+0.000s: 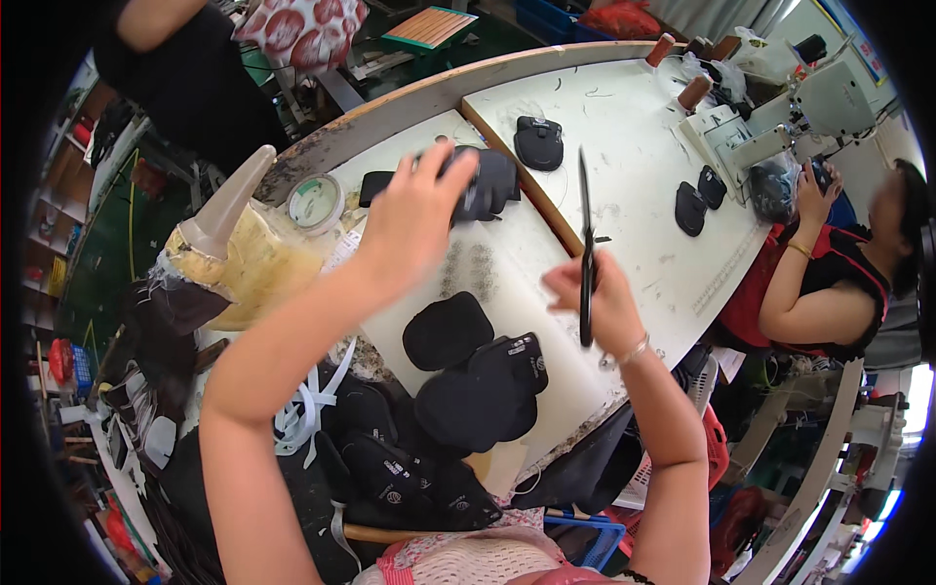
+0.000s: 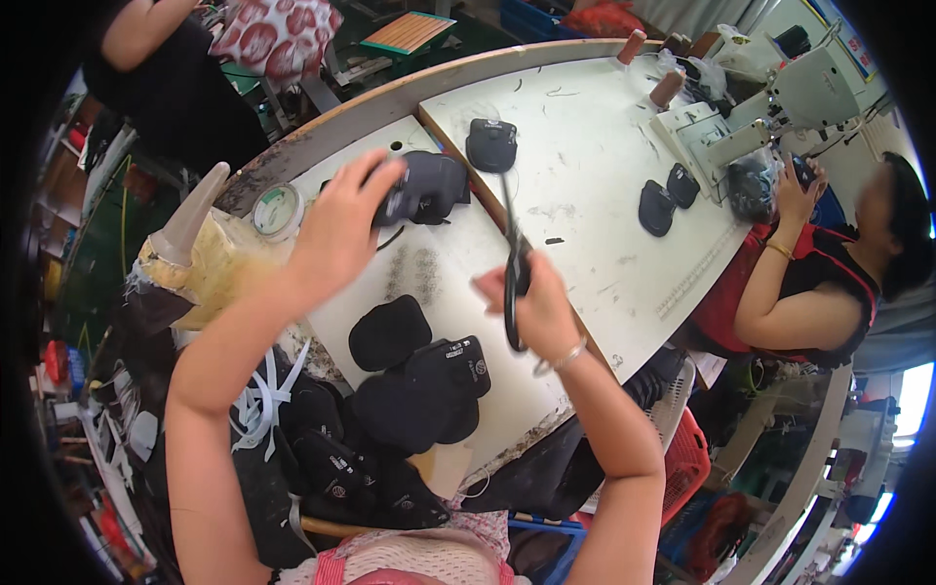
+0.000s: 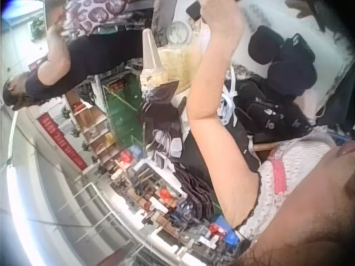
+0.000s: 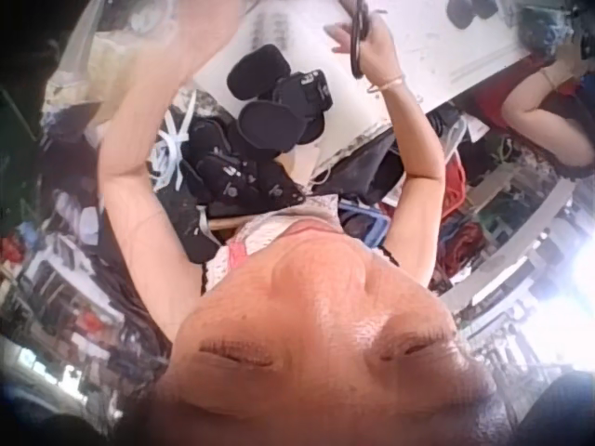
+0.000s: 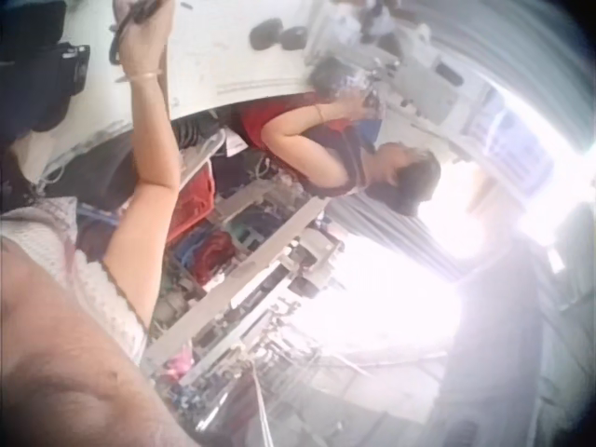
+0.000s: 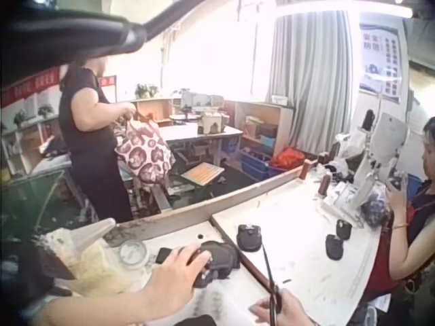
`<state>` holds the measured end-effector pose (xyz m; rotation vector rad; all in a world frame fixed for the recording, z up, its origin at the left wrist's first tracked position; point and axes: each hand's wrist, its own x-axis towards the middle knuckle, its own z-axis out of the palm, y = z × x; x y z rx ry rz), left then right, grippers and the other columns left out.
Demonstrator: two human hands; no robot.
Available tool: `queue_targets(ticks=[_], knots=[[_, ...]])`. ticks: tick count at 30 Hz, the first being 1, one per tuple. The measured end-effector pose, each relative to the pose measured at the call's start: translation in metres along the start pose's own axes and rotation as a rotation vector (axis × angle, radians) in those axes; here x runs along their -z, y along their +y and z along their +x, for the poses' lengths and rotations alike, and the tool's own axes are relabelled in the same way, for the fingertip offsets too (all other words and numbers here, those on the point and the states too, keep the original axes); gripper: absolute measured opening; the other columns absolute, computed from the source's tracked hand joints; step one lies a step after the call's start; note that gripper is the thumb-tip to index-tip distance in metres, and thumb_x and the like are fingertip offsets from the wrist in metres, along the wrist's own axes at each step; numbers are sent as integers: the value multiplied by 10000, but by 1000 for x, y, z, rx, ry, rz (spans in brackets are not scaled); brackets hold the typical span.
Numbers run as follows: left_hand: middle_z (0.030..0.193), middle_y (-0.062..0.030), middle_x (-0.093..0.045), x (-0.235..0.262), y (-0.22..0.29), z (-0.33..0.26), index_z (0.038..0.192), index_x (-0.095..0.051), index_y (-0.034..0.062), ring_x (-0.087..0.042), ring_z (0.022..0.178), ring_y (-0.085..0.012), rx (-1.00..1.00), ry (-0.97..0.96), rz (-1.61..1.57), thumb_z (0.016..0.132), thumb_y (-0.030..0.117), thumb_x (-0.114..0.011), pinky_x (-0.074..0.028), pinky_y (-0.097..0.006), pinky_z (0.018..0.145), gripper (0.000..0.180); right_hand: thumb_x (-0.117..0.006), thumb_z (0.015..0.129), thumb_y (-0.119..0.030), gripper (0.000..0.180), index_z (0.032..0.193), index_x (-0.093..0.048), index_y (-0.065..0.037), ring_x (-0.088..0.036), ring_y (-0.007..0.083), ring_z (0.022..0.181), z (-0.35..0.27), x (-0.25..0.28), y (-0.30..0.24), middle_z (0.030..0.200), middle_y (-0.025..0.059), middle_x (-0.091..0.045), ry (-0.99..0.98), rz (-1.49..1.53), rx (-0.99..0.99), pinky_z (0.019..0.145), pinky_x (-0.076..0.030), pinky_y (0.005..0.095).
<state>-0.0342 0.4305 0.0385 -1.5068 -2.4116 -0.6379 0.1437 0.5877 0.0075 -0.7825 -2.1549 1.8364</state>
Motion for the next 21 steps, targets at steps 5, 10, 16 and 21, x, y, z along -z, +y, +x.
queue_targets(ticks=[5, 10, 16, 21], knots=[[1322, -260, -325, 51, 37, -96, 1300, -371, 78, -223, 1284, -463, -191, -693, -3, 677, 457, -708, -231, -638, 969, 804, -783, 624, -488, 630, 816, -467, 22, -563, 270, 661, 129, 21, -6, 716, 132, -562, 537, -662, 156, 638, -460, 358], [1235, -222, -449, 15, 18, -21, 1283, -380, 50, -381, 1179, -422, 70, -592, -393, 686, 439, -708, -363, -510, 912, 785, -831, 557, -402, 742, 993, -474, 80, -620, 350, 892, 186, -2, -14, 935, 249, -616, 586, -798, -60, 794, -494, 376], [1241, -147, -445, -95, -15, 41, 1208, -478, 110, -483, 1068, -348, -148, -202, 272, 714, 149, -624, -435, -452, 844, 517, -830, 550, -187, 531, 920, -517, 29, -630, 295, 834, 171, 1, 8, 901, 192, -622, 597, -320, 32, 773, -490, 322], [1163, -145, -492, -46, -7, 10, 1116, -524, 93, -501, 1045, -314, -419, -3, 227, 735, 60, -564, -441, -404, 801, 385, -793, 615, -80, 278, 750, -560, -10, -576, 104, 596, 41, 31, -40, 661, 36, -577, 395, 11, 280, 543, -469, 241]])
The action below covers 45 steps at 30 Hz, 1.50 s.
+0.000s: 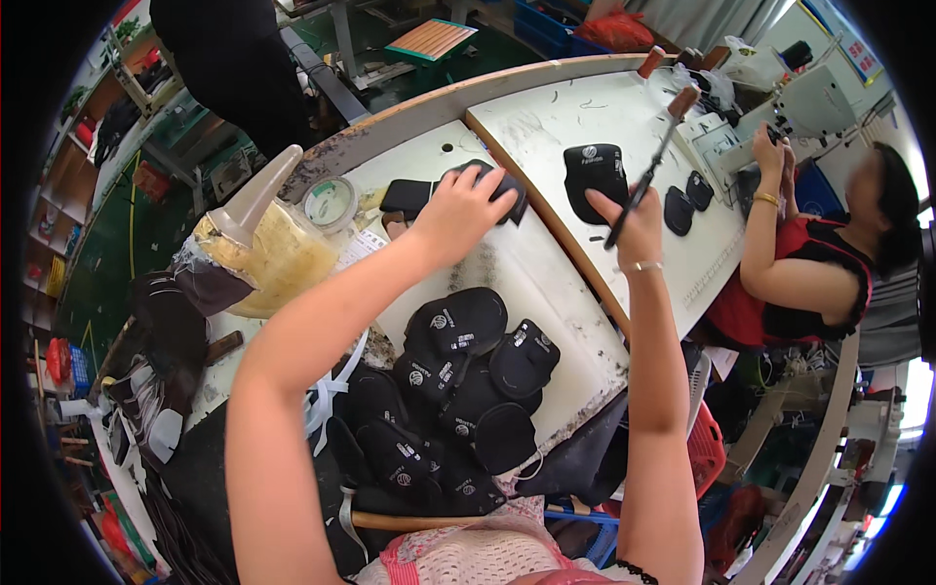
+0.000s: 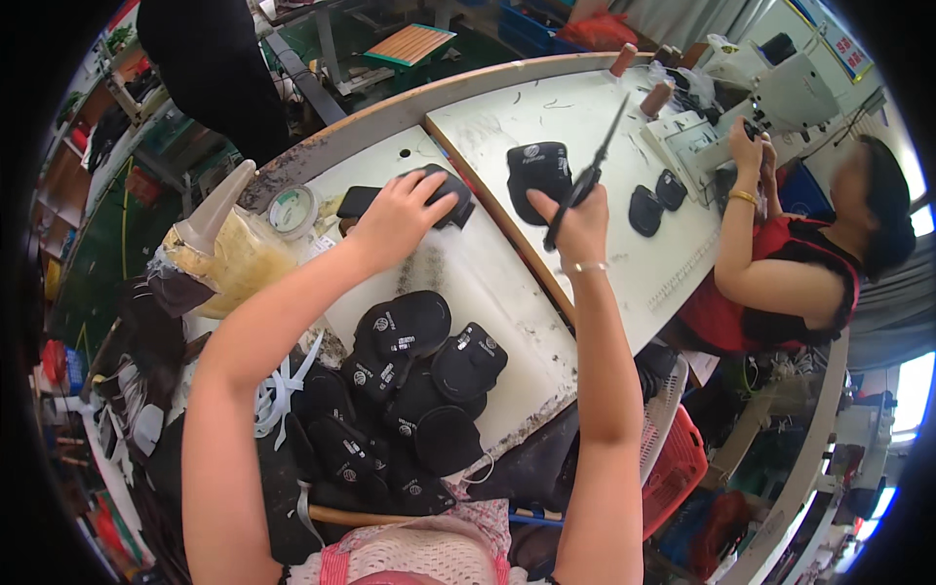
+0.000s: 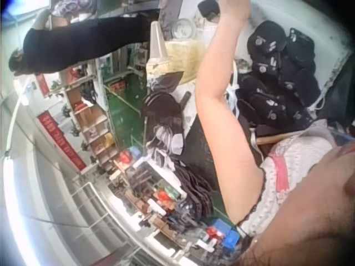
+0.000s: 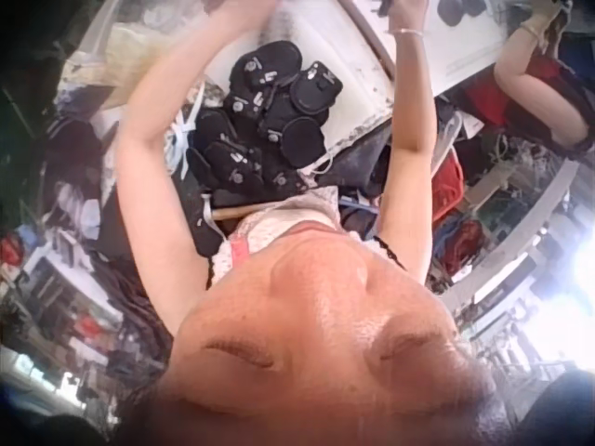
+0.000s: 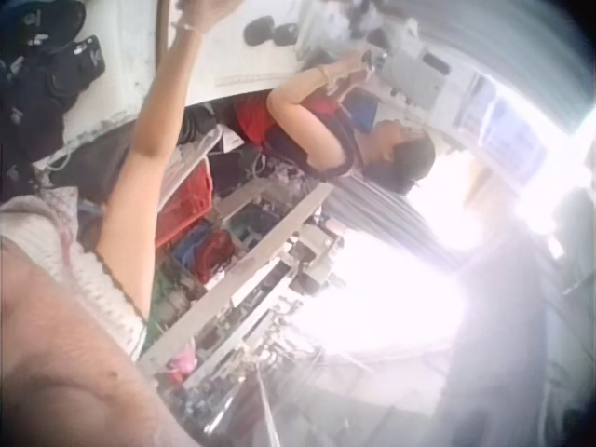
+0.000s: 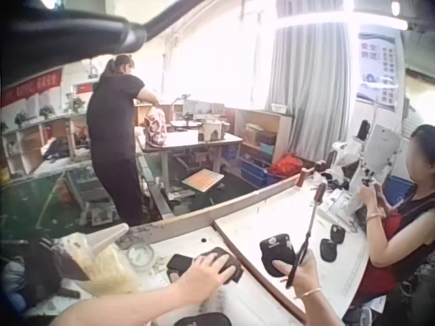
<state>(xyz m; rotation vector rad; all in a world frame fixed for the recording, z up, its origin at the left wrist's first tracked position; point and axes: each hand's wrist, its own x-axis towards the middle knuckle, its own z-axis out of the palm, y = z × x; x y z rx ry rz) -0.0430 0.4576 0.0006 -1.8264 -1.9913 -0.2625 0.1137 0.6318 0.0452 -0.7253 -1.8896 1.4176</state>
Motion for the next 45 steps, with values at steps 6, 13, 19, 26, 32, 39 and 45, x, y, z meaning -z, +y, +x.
queue_targets(ticks=[6, 13, 19, 26, 32, 39, 45], knots=[[1264, -217, -434, 89, 67, -74, 1355, -285, 57, -415, 1177, -370, 173, -120, -677, 678, 363, -750, -339, -432, 987, 876, -857, 578, -149, 488, 828, -445, -74, -422, 75, 706, -85, 40, -18, 750, -26, -437, -251, -73, 39, 622, -384, 222], [939, -74, -619, 157, 120, -66, 1075, -530, -49, -602, 790, -102, 682, -372, -2014, 732, 84, -729, -514, -236, 674, 419, -810, 665, -153, 349, 840, -550, 1, -416, 40, 619, -167, 22, -85, 661, -34, -486, -268, 44, 159, 546, -362, 190], [974, -74, -626, 174, 184, -111, 1074, -536, 18, -634, 832, -145, 944, 304, -2378, 811, -24, -606, -545, -275, 717, 275, -623, 853, -288, 335, 942, -539, 24, -485, 57, 505, -270, 43, -55, 725, 59, -577, -418, 466, -208, 451, -378, 178], [952, -69, -626, 179, 220, -123, 1063, -537, 55, -637, 834, -164, 1043, 520, -2509, 837, -18, -577, -550, -297, 724, 240, -569, 757, -635, 690, 1007, -521, 6, -425, 77, 740, -338, 31, -42, 833, 13, -472, -523, 430, -228, 639, -365, 206], [948, -67, -627, 179, 238, -129, 1038, -540, 63, -636, 829, -157, 1043, 490, -2489, 834, -23, -579, -552, -290, 716, 225, -545, 768, -645, 677, 980, -510, -2, -401, 82, 716, -346, 34, -48, 785, -3, -438, -483, 435, -208, 619, -344, 214], [952, -59, -626, 175, 247, -126, 1030, -543, 70, -635, 826, -151, 1036, 516, -2477, 823, -46, -584, -560, -304, 713, 242, -507, 749, -680, 653, 764, -484, -28, -376, 59, 496, -357, 38, -42, 579, -23, -415, -405, 350, -185, 453, -304, 210], [965, -68, -622, 161, 245, -132, 1025, -539, 46, -627, 842, -139, 1048, 408, -2384, 798, -71, -602, -549, -285, 723, 263, -469, 713, -736, 705, 740, -487, -31, -371, 41, 426, -357, 36, -40, 528, -28, -423, -382, 300, -287, 394, -266, 190]])
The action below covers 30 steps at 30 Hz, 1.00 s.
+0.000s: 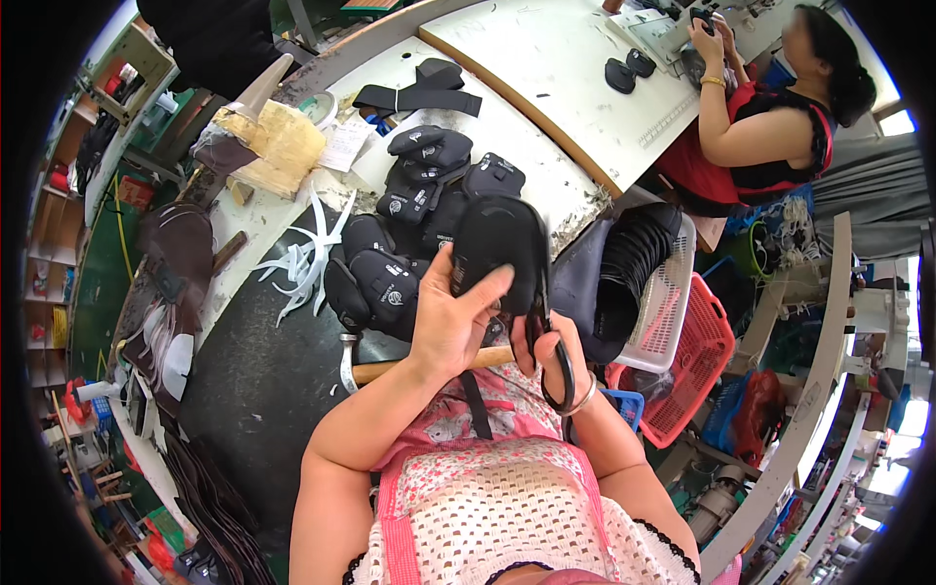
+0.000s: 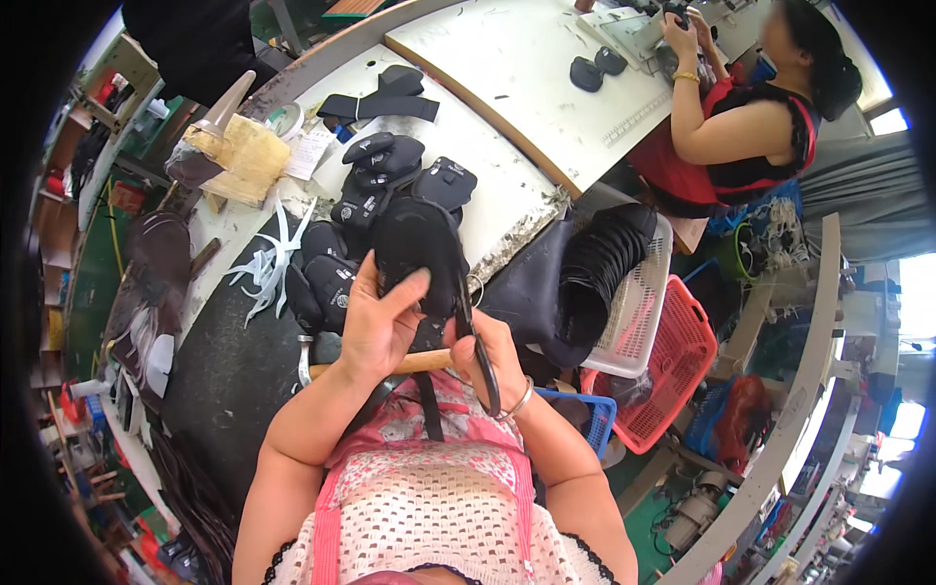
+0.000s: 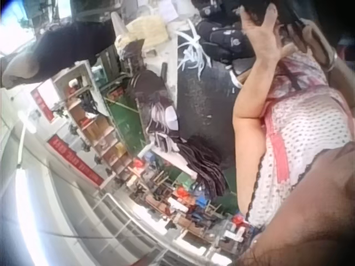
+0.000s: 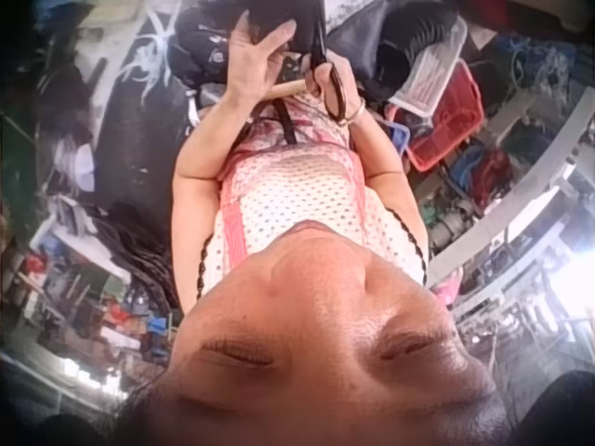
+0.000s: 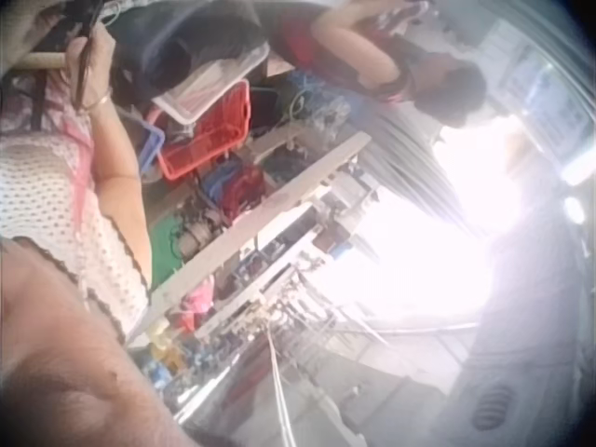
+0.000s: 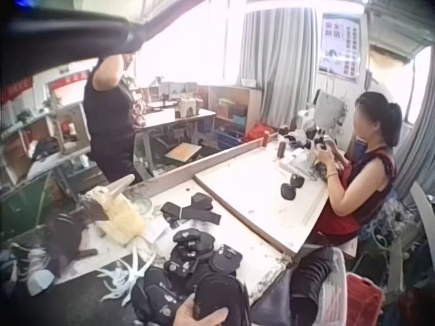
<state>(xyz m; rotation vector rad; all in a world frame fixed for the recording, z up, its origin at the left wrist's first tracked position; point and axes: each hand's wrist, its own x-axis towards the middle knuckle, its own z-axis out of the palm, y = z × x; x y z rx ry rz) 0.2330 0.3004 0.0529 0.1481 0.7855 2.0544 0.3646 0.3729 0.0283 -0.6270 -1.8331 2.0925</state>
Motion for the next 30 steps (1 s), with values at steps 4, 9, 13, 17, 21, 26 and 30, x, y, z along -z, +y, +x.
queue_targets(ticks=[4, 9, 13, 17, 21, 26, 30], knots=[[975, -79, -621, 5, -7, -4, 1009, -539, 22, -623, 859, -139, -3, -2, 23, 771, -90, -624, -523, -255, 766, 276, -479, 779, -675, 649, 736, -478, -27, -341, 28, 429, 9, -3, 1, 513, -51, -368, 97, 29, 174, 386, -251, 199], [974, -79, -620, 11, -4, -2, 1012, -538, 19, -620, 857, -138, 0, 6, 72, 765, -92, -629, -524, -264, 767, 286, -515, 759, -674, 640, 686, -456, -41, -319, 22, 405, -2, 5, 1, 490, -56, -356, 20, 97, 5, 371, -223, 193], [983, -70, -620, 15, -2, 1, 1049, -535, 41, -623, 871, -142, 39, -25, 187, 764, -106, -608, -526, -266, 760, 329, -509, 738, -698, 660, 738, -460, -40, -336, 32, 444, 3, -1, 6, 541, -46, -372, 39, 196, 10, 400, -253, 196], [986, -68, -619, 17, 0, 5, 1057, -533, 43, -620, 866, -137, 75, -49, 188, 756, -111, -613, -522, -262, 762, 347, -501, 717, -721, 686, 792, -457, -41, -350, 41, 490, 7, 11, 0, 598, -35, -380, -84, 237, -31, 436, -280, 198], [983, -69, -615, 17, 8, 12, 1055, -528, 30, -615, 852, -130, 110, -40, 279, 741, -117, -623, -516, -262, 771, 360, -506, 709, -722, 679, 710, -450, -45, -326, 32, 432, 3, 22, -1, 518, -54, -353, -74, 177, -93, 392, -248, 203], [871, -37, -624, 27, 25, 28, 941, -549, -1, -580, 759, -61, 56, -60, 604, 716, 7, -711, -486, -211, 692, 277, -639, 806, -286, 356, 632, -492, -12, -386, 77, 445, 22, 45, 2, 486, 28, -411, 113, -276, -32, 403, -299, 272], [842, -25, -617, 30, 43, 46, 970, -555, -1, -554, 744, -49, 65, -134, 782, 713, 58, -723, -465, -207, 682, 313, -721, 736, -186, 299, 676, -507, 14, -539, 230, 520, 116, 122, -1, 560, 147, -518, 636, -943, 368, 514, -427, 343]])
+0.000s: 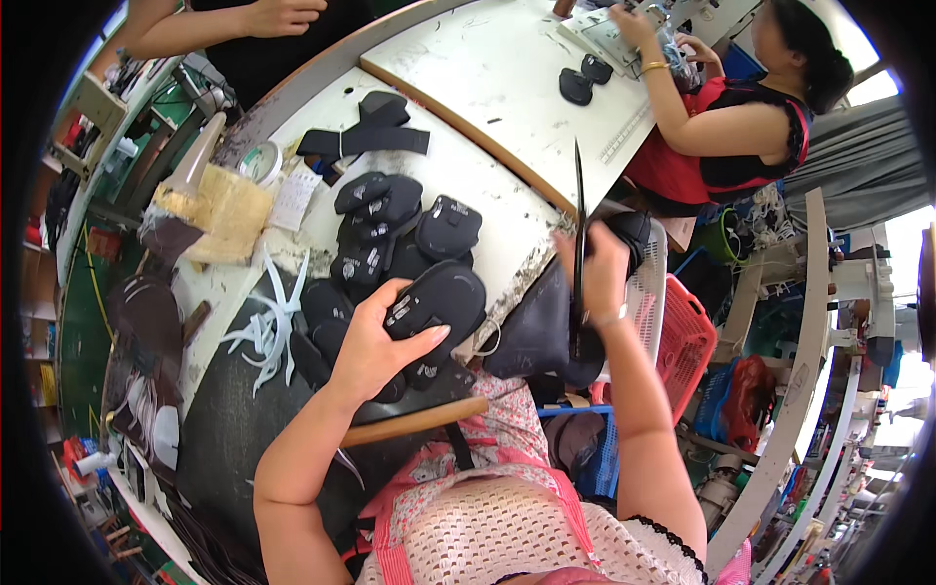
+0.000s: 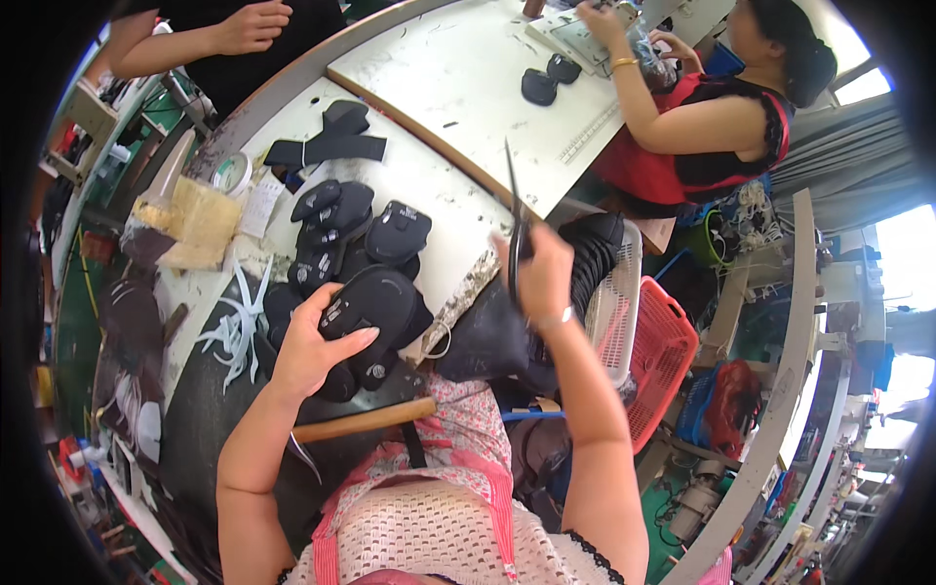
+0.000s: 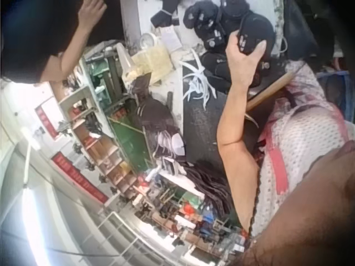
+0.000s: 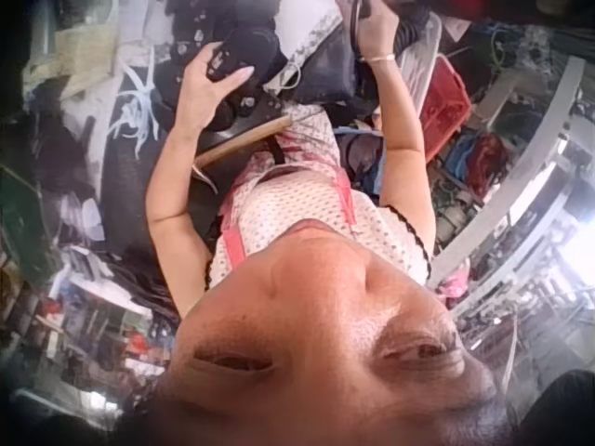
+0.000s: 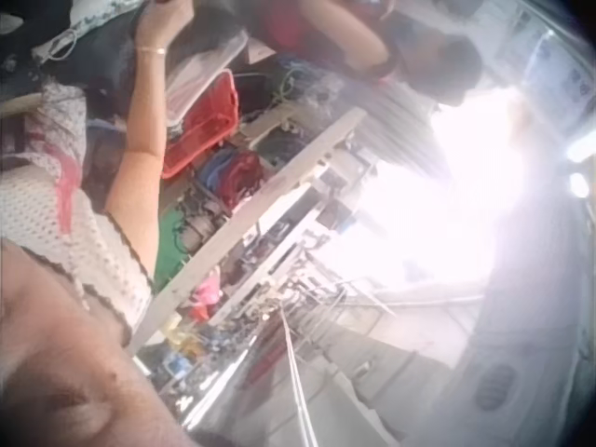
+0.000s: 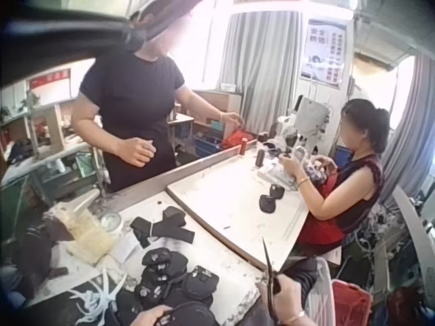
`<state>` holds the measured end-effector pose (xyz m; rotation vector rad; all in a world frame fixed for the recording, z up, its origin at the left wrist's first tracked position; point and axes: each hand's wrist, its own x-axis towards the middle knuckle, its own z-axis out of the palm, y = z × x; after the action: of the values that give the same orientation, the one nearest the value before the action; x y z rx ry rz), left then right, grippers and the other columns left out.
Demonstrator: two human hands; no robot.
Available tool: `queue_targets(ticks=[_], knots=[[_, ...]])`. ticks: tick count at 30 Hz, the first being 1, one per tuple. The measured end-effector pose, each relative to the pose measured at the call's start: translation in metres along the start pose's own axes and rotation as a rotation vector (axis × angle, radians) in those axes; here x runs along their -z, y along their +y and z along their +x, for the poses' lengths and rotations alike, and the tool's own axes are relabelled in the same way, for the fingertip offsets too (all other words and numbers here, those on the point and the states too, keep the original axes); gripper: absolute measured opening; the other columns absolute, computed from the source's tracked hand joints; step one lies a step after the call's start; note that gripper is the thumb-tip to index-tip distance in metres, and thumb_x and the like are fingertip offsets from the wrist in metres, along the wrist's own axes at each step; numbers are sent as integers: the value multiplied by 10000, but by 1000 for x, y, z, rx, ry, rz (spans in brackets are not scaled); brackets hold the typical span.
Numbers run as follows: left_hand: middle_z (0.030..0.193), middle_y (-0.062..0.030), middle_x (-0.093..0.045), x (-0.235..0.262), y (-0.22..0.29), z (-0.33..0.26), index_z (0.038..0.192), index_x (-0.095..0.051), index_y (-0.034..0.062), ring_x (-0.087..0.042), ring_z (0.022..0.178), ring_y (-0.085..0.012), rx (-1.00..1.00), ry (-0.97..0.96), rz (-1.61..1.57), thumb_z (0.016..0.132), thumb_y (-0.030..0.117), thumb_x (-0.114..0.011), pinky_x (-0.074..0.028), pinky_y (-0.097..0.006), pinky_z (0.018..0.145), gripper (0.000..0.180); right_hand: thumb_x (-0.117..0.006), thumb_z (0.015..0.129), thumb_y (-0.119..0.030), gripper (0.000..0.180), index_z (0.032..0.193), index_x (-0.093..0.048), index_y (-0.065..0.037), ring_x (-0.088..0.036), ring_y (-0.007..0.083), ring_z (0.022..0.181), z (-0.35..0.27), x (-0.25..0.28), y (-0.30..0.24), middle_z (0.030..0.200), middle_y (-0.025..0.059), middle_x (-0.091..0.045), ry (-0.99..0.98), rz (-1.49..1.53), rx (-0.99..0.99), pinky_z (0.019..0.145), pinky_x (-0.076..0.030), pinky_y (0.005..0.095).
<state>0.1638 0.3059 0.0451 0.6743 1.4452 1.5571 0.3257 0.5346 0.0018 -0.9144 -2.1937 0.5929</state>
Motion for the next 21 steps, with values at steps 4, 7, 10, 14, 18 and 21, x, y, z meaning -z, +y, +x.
queue_targets(ticks=[4, 7, 10, 14, 18, 21], knots=[[823, -42, -620, 12, 9, 6, 969, -556, 0, -561, 752, -87, 23, -1, 301, 696, 111, -743, -459, -244, 702, 348, -725, 694, -140, 331, 885, -501, 10, -589, 389, 759, 133, -18, 73, 803, 201, -612, 121, -315, 132, 662, -469, 401], [777, -38, -612, 25, 7, 9, 957, -555, 8, -559, 702, -84, 61, 15, 380, 697, 118, -746, -462, -240, 651, 341, -700, 705, -109, 383, 984, -463, 5, -594, 379, 845, 209, -46, 111, 894, 196, -619, 14, -388, 118, 719, -477, 403], [736, -28, -601, 33, 15, 10, 954, -554, 6, -553, 623, -60, 71, 2, 399, 710, 99, -740, -451, -221, 565, 321, -739, 692, -176, 529, 1095, -450, 8, -600, 335, 831, 263, -73, 146, 862, 154, -618, -32, -471, 112, 717, -476, 396], [764, -20, -608, 38, 19, 12, 974, -554, -3, -562, 626, -59, 150, 15, 331, 717, 63, -734, -459, -211, 567, 320, -735, 696, -312, 689, 1173, -395, 50, -604, 325, 919, 307, -82, 183, 923, 175, -627, -205, -473, -31, 799, -480, 373], [819, -17, -618, 49, 17, 16, 1000, -553, -8, -573, 691, -62, 242, 7, 213, 716, 61, -741, -471, -212, 630, 348, -739, 693, -350, 567, 1014, -428, -2, -608, 315, 866, 315, -75, 175, 886, 146, -620, -302, -533, -89, 751, -477, 394], [833, -24, -623, 45, 22, 14, 996, -556, -4, -565, 741, -50, 262, -16, 156, 714, 69, -744, -466, -207, 671, 347, -747, 691, -312, 534, 1007, -440, -11, -608, 311, 829, 270, -67, 156, 851, 137, -616, -323, -392, -10, 717, -474, 402]])
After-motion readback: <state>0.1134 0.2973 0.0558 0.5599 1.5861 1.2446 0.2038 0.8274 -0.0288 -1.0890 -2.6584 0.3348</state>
